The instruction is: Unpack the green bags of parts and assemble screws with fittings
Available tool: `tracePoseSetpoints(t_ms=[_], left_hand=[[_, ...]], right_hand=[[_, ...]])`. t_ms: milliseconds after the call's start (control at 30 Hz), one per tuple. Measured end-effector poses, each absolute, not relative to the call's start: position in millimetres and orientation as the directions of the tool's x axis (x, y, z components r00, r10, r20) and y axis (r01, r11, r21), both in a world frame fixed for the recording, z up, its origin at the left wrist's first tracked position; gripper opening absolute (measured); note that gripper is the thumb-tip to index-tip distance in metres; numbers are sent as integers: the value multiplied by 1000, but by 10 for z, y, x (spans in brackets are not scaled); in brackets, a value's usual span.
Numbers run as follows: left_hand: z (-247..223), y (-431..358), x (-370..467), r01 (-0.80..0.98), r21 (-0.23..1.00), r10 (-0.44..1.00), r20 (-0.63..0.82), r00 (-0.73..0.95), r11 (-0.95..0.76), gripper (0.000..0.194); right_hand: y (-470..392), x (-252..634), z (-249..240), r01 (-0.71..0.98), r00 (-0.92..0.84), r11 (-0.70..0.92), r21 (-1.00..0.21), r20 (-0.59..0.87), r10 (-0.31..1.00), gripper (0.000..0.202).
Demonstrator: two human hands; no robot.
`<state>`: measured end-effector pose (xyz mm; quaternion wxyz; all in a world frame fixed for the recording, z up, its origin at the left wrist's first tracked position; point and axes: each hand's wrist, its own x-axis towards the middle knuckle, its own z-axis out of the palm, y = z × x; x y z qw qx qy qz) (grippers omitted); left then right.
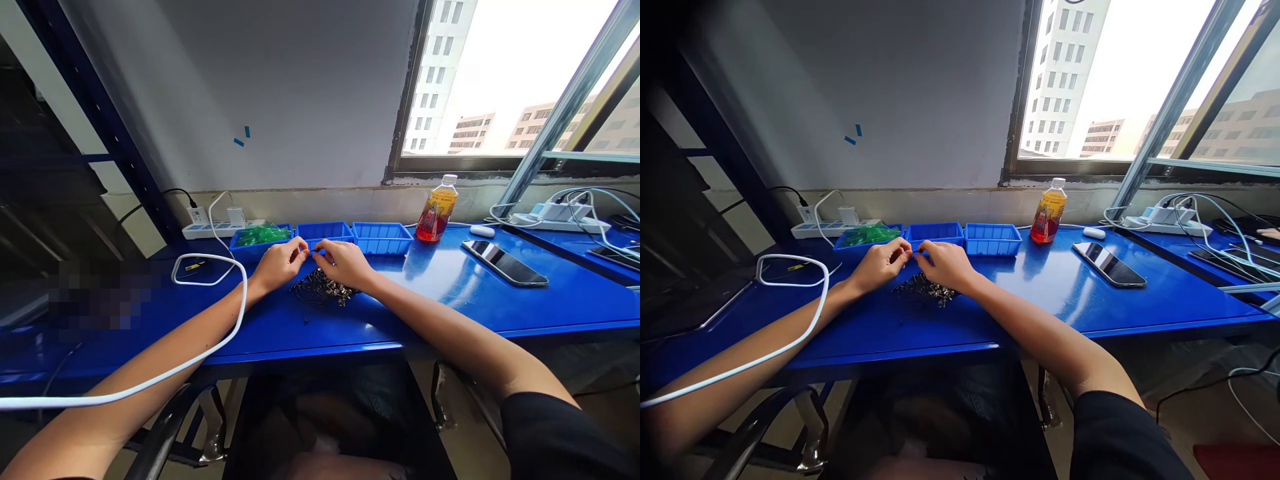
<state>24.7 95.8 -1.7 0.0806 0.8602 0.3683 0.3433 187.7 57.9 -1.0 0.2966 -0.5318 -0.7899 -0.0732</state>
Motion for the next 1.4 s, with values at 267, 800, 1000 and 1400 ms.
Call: tracePoseSetpoints(t_ms=[267,800,1000,1400], left_hand=[[-22,951,245,583,378,684,536,496,-719,20],[-4,940,245,604,387,710,490,506,-697,21],[-22,951,241,590,410,714,483,506,-695,21],[-32,972,248,629,360,713,490,501,-689,26]], right_hand=[[581,1882,-6,894,-271,416,-166,540,797,19],[585,1878,-9,900,-275,410,-149,537,798,20],[576,1871,0,903,-285,408,-133,525,802,19],[563,1868,4,913,-279,386,-130,493,824,21]])
